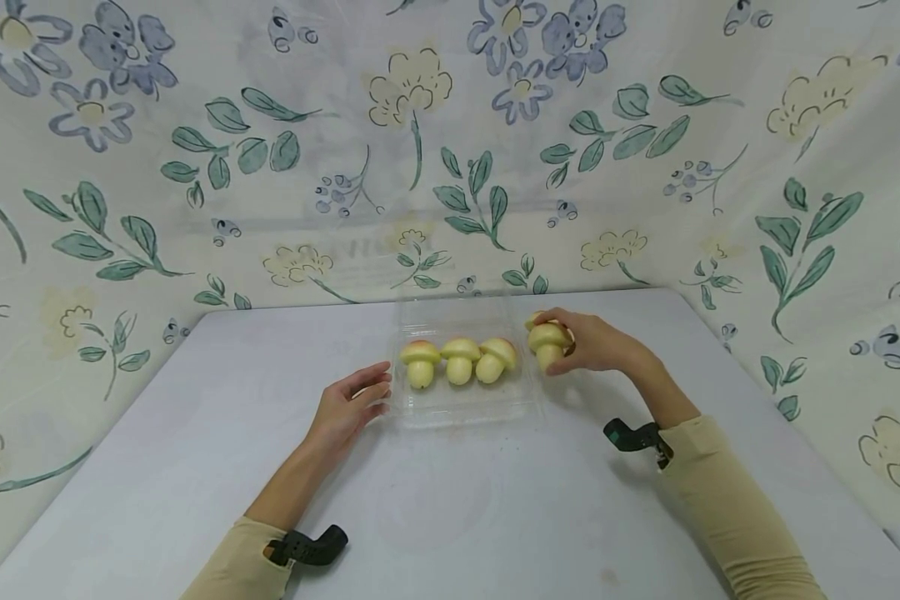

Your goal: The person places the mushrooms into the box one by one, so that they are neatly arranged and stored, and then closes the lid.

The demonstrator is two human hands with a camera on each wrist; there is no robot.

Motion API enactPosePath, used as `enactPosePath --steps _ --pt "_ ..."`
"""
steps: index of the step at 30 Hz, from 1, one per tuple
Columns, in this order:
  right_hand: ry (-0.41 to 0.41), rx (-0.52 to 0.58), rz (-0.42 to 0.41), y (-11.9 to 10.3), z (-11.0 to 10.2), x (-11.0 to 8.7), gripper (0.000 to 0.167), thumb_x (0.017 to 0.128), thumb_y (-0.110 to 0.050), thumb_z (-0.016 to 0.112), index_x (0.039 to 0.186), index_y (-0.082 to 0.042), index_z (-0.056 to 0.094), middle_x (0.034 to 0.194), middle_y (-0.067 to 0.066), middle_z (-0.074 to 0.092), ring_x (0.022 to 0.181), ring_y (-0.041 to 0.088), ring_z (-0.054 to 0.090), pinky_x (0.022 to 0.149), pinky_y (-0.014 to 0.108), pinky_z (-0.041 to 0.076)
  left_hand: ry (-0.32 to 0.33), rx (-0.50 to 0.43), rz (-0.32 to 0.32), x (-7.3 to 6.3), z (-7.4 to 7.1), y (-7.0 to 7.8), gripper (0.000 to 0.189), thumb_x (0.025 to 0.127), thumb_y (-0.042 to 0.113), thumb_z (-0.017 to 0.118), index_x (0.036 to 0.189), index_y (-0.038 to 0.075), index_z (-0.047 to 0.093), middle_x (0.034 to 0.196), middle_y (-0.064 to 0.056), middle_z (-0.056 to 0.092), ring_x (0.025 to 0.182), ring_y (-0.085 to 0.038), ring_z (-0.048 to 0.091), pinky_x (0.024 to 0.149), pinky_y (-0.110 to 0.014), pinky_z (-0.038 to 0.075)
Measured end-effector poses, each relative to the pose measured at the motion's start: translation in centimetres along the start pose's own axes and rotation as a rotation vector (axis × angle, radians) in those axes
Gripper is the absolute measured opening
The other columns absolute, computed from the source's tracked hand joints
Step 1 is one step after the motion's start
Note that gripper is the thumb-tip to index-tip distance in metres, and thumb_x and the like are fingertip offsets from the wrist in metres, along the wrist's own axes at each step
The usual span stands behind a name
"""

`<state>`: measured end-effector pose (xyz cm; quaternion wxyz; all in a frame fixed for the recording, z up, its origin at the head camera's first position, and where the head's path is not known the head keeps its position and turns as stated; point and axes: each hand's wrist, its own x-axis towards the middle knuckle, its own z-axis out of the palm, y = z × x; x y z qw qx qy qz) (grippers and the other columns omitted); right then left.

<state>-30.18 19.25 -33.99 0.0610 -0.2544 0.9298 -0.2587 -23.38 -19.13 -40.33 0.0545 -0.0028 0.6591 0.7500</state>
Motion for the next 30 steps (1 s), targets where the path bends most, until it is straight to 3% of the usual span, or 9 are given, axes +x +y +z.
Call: enactPosePath --steps 13,18,23,30 --pt "0.010 0.009 -0.023 -1.6 0.1 -0.2 0.073 0.078 -0.025 0.084 0.140 -0.018 0.046 0.124 0.013 0.060 0.092 0.021 0.062 0.081 0.034 0.054 0.020 0.005 0.005 0.2 -0.1 -0.3 0.050 0.097 0.006 0.060 0.143 -0.003 0.044 0.117 -0.002 0.061 0.088 -0.004 0.061 0.075 -0.017 0.055" --pt "0.021 -0.006 -0.006 -2.2 0.2 -0.2 0.076 0.077 -0.028 0.085 0.141 -0.021 0.046 0.123 0.008 0.061 0.090 0.019 0.063 0.079 0.032 0.054 0.013 0.006 0.013 0.2 -0.1 -0.2 0.051 0.097 0.007 0.061 0.144 -0.004 0.043 0.115 -0.001 0.062 0.088 -0.004 0.061 0.075 -0.017 0.055" --pt "0.040 -0.027 -0.044 -2.8 0.3 -0.3 0.076 0.077 -0.029 0.085 0.142 -0.018 0.046 0.124 0.006 0.063 0.090 0.018 0.063 0.082 0.033 0.051 0.014 0.006 0.018 0.2 -0.1 -0.2 0.052 0.096 0.007 0.061 0.143 -0.005 0.043 0.114 0.001 0.063 0.088 -0.004 0.061 0.075 -0.017 0.055" --pt "0.013 0.094 -0.112 -3.1 0.6 -0.2 0.074 0.078 -0.019 0.084 0.141 -0.011 0.045 0.131 0.009 0.057 0.098 0.021 0.061 0.082 0.031 0.057 0.012 0.000 0.008 0.3 -0.1 -0.1 0.051 0.096 0.007 0.062 0.143 -0.003 0.045 0.116 -0.002 0.062 0.088 -0.004 0.061 0.075 -0.017 0.055"
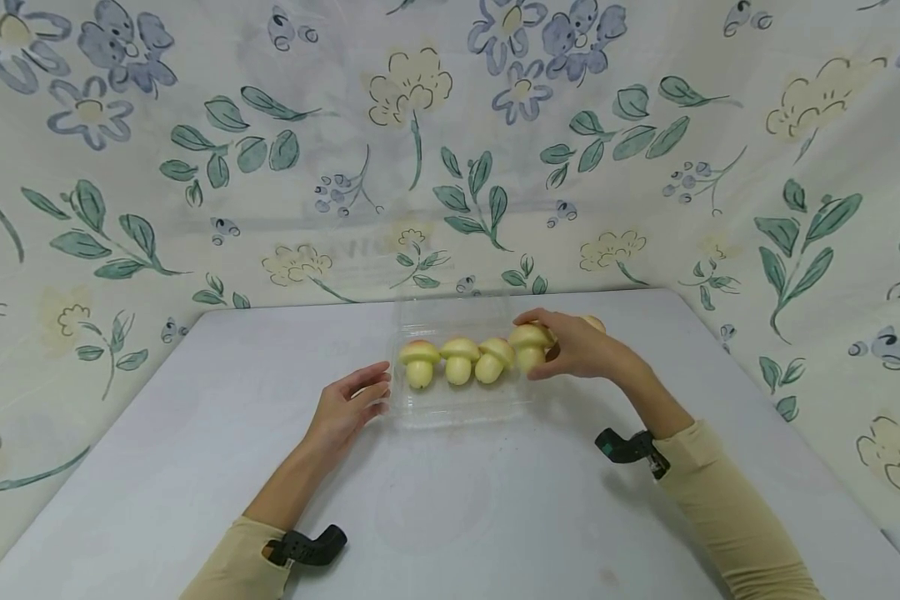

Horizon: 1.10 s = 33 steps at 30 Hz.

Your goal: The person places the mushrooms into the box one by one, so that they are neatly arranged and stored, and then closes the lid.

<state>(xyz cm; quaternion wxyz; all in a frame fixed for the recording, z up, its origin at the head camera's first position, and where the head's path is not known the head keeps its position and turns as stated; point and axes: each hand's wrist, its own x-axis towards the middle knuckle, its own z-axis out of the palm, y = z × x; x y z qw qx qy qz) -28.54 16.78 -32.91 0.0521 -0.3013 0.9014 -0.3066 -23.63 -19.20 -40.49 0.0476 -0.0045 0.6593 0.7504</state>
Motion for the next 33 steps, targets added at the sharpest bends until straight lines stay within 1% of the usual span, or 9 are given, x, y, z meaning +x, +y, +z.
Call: enactPosePath --steps 3,7,10,12,17,20,24,29,33 --pt "0.000 0.029 -0.021 0.0 0.1 0.1 0.074 0.079 -0.017 0.084 0.141 -0.010 0.045 0.134 0.009 0.055 0.101 0.022 0.060 0.083 0.032 0.058 -0.001 0.004 -0.005 0.1 -0.1 0.0 0.052 0.095 0.008 0.063 0.143 -0.002 0.045 0.117 -0.001 0.062 0.088 -0.004 0.060 0.076 -0.017 0.055" --pt "0.004 0.042 -0.035 -0.1 0.4 0.2 0.074 0.079 -0.017 0.083 0.141 -0.010 0.045 0.138 0.009 0.053 0.103 0.022 0.060 0.085 0.036 0.058 -0.002 0.009 -0.017 0.1 -0.2 0.1 0.054 0.095 0.010 0.064 0.144 -0.002 0.044 0.115 0.003 0.062 0.089 -0.004 0.060 0.077 -0.017 0.055" --pt "0.006 0.029 -0.033 -0.4 0.7 0.3 0.074 0.079 -0.018 0.084 0.142 -0.010 0.046 0.138 0.010 0.052 0.102 0.022 0.058 0.086 0.039 0.058 0.003 0.009 -0.028 0.1 -0.2 0.2 0.053 0.095 0.010 0.064 0.144 -0.001 0.045 0.112 0.005 0.062 0.089 -0.004 0.060 0.077 -0.017 0.055" --pt "0.010 0.001 -0.031 -0.6 0.8 0.2 0.075 0.078 -0.021 0.084 0.142 -0.011 0.046 0.137 0.010 0.052 0.101 0.023 0.058 0.086 0.039 0.058 0.005 0.007 -0.031 0.1 -0.1 0.2 0.053 0.095 0.010 0.064 0.143 -0.001 0.045 0.111 0.006 0.062 0.089 -0.004 0.060 0.077 -0.017 0.055" --pt "0.008 -0.010 -0.035 -1.1 1.4 0.4 0.074 0.078 -0.020 0.085 0.141 -0.011 0.048 0.134 0.008 0.052 0.099 0.021 0.057 0.082 0.029 0.057 0.002 0.005 -0.028 0.2 0.0 0.3 0.053 0.095 0.009 0.064 0.144 -0.001 0.045 0.111 0.006 0.062 0.089 -0.003 0.060 0.077 -0.017 0.055" --pt "-0.003 0.015 -0.060 -1.5 1.6 0.6 0.073 0.078 -0.017 0.084 0.140 -0.009 0.048 0.134 0.010 0.053 0.098 0.019 0.057 0.080 0.028 0.057 0.002 0.007 -0.029 0.2 0.0 0.3 0.054 0.095 0.009 0.063 0.144 -0.002 0.044 0.112 0.005 0.062 0.089 -0.004 0.060 0.077 -0.017 0.055" --pt "-0.021 0.013 -0.076 -2.1 2.1 1.3 0.073 0.078 -0.018 0.084 0.140 -0.009 0.047 0.133 0.008 0.057 0.097 0.018 0.057 0.081 0.030 0.057 0.001 0.011 -0.039 0.2 0.0 0.3 0.055 0.095 0.011 0.065 0.144 -0.001 0.044 0.115 0.003 0.062 0.089 -0.004 0.060 0.077 -0.017 0.055" --pt "-0.033 -0.037 -0.056 -2.9 2.6 2.4 0.074 0.078 -0.025 0.084 0.142 -0.016 0.047 0.130 0.001 0.059 0.094 0.018 0.058 0.081 0.027 0.054 0.000 0.004 -0.041 0.2 -0.1 0.1 0.055 0.095 0.011 0.065 0.144 -0.001 0.045 0.118 0.000 0.062 0.089 -0.004 0.060 0.077 -0.017 0.055" --pt "-0.049 -0.023 -0.079 -3.6 3.1 3.2 0.074 0.078 -0.028 0.084 0.142 -0.018 0.047 0.133 -0.001 0.056 0.099 0.017 0.058 0.084 0.029 0.055 0.001 -0.004 -0.039 0.2 0.0 0.0 0.055 0.095 0.011 0.065 0.145 -0.001 0.044 0.118 0.000 0.062 0.089 -0.004 0.060 0.077 -0.017 0.055"
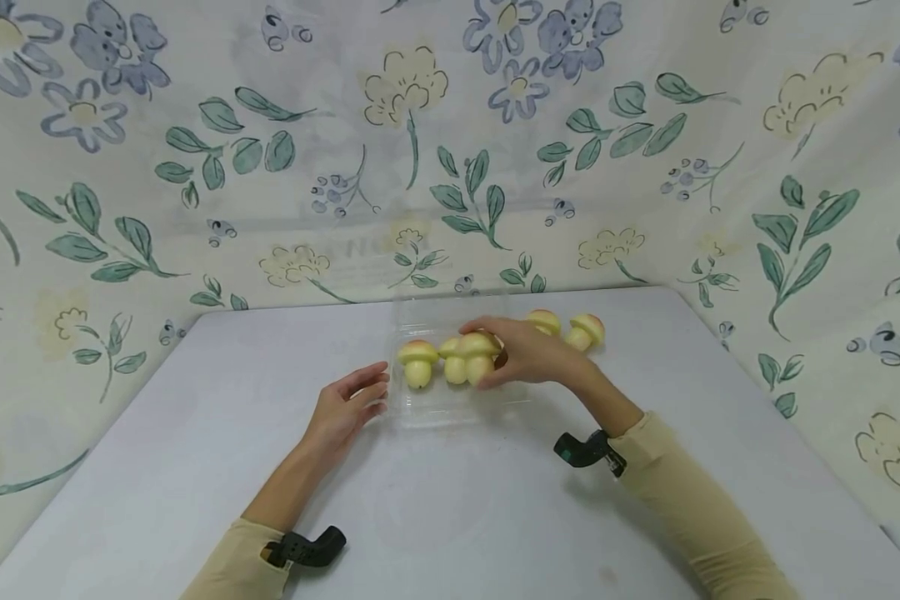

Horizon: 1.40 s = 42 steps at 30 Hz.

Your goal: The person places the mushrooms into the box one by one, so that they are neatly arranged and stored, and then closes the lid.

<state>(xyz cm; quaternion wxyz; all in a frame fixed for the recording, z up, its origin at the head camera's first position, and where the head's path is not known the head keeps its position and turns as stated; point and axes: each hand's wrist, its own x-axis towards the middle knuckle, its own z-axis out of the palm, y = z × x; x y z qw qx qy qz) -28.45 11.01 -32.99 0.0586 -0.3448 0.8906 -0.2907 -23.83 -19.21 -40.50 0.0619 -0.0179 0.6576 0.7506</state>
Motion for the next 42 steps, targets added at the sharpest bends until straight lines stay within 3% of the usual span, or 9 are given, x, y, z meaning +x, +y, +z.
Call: enactPosePath --steps 7,19,27,31,42 --pt "-0.026 0.013 -0.065 -1.1 1.1 1.6 0.074 0.078 -0.026 0.084 0.141 -0.015 0.048 0.136 0.002 0.056 0.099 0.017 0.057 0.085 0.031 0.056 0.008 0.001 0.008 -0.1 0.2 -0.1 0.051 0.096 0.008 0.063 0.143 -0.001 0.045 0.118 -0.001 0.061 0.088 -0.004 0.060 0.076 -0.017 0.055" --pt "-0.079 0.038 -0.096 -2.3 3.3 3.6 0.072 0.079 -0.024 0.084 0.141 -0.015 0.048 0.137 0.001 0.056 0.105 0.014 0.056 0.085 0.024 0.054 0.010 -0.004 0.009 0.0 0.1 -0.2 0.052 0.096 0.009 0.063 0.143 -0.001 0.046 0.118 -0.001 0.062 0.088 -0.004 0.060 0.076 -0.017 0.055" --pt "-0.125 0.073 -0.142 -2.9 4.5 4.6 0.070 0.082 -0.018 0.081 0.141 -0.012 0.046 0.139 0.005 0.054 0.108 0.017 0.057 0.087 0.030 0.057 -0.002 -0.005 0.029 -0.2 0.1 -0.1 0.051 0.096 0.007 0.062 0.143 -0.002 0.045 0.115 0.001 0.063 0.088 -0.003 0.061 0.076 -0.017 0.055" --pt "-0.126 0.052 -0.154 -3.0 4.9 4.9 0.065 0.083 -0.017 0.080 0.140 -0.014 0.047 0.136 0.004 0.056 0.110 0.015 0.056 0.088 0.027 0.056 -0.007 -0.007 0.032 -0.2 0.1 -0.1 0.052 0.096 0.007 0.061 0.144 -0.004 0.044 0.112 0.003 0.063 0.087 -0.003 0.061 0.076 -0.016 0.055" --pt "-0.167 0.050 -0.099 -3.3 5.5 4.9 0.058 0.089 -0.014 0.073 0.140 -0.013 0.048 0.137 0.007 0.056 0.121 0.017 0.054 0.095 0.031 0.054 -0.017 -0.008 0.047 -0.2 0.1 -0.1 0.052 0.096 0.007 0.061 0.144 -0.004 0.044 0.110 0.005 0.062 0.087 -0.003 0.060 0.076 -0.017 0.055"
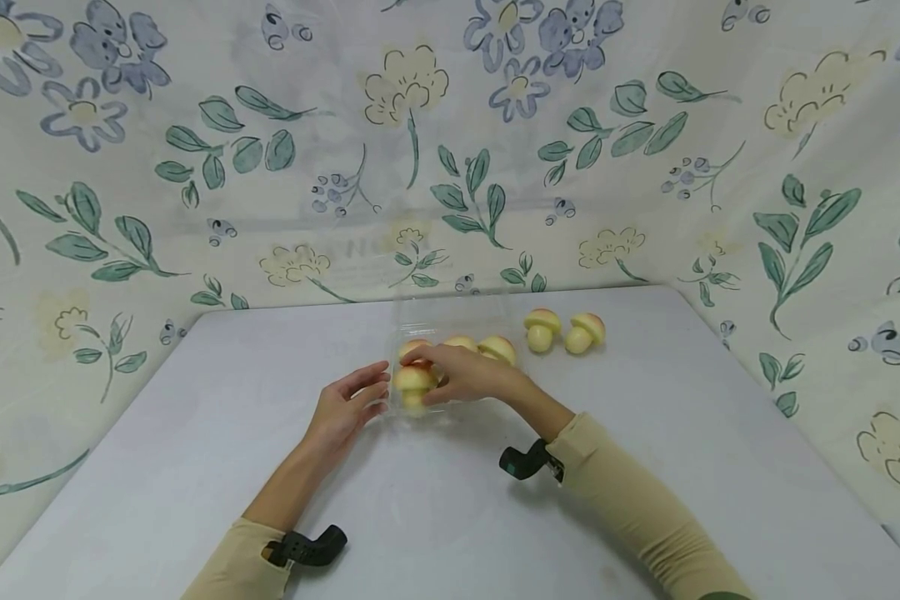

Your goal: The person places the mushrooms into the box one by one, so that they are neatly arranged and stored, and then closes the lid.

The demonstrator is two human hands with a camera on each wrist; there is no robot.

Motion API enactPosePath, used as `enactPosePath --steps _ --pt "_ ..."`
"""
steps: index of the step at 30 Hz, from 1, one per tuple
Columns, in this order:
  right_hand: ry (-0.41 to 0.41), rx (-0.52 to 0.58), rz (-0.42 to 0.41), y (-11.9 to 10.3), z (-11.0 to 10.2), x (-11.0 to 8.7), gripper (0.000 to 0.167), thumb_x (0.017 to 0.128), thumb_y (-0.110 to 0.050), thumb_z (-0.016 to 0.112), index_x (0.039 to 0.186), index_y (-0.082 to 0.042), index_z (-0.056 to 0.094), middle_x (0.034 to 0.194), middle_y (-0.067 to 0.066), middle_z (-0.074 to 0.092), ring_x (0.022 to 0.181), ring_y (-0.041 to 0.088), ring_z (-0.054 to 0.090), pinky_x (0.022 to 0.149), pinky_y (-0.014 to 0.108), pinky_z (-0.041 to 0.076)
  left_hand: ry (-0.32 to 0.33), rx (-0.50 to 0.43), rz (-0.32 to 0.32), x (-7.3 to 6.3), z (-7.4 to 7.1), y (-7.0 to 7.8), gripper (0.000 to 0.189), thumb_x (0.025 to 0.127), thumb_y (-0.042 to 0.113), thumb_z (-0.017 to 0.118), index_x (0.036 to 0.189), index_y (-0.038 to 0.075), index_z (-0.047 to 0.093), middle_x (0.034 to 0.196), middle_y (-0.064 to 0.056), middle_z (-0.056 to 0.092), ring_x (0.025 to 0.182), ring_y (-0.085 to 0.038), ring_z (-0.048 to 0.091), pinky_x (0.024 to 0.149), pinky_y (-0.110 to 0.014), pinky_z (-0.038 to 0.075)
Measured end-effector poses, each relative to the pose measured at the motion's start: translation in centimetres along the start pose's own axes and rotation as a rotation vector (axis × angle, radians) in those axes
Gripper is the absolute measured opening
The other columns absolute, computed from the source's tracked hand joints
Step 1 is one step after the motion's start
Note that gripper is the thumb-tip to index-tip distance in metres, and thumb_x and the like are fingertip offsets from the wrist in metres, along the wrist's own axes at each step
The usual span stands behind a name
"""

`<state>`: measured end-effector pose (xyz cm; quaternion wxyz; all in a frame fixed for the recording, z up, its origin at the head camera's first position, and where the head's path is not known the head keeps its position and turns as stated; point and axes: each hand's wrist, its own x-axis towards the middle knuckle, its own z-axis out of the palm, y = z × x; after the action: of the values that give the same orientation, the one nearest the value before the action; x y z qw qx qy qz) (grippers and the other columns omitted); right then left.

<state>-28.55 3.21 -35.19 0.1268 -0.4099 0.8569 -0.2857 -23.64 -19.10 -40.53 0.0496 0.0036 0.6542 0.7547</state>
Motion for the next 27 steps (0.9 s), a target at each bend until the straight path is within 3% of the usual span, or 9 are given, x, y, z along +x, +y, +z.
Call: enactPosePath --steps 21,27 --pt "-0.046 -0.010 0.028 -0.06 -0.32 -0.49 0.059 0.091 -0.015 0.071 0.145 -0.015 0.047 0.141 0.003 0.054 0.110 0.016 0.057 0.082 0.018 0.055 -0.003 -0.012 -0.011 -0.09 -0.01 0.15 0.053 0.096 0.007 0.062 0.144 -0.006 0.042 0.109 0.005 0.062 0.086 -0.004 0.060 0.075 -0.016 0.055" --pt "-0.027 -0.028 -0.005 0.29 -0.45 -0.78 0.061 0.090 -0.017 0.072 0.146 -0.014 0.046 0.137 0.003 0.056 0.105 0.024 0.058 0.082 0.024 0.053 -0.005 -0.015 0.006 -0.17 -0.11 0.07 0.052 0.096 0.005 0.061 0.143 -0.006 0.043 0.109 0.004 0.063 0.086 -0.004 0.060 0.075 -0.017 0.055"
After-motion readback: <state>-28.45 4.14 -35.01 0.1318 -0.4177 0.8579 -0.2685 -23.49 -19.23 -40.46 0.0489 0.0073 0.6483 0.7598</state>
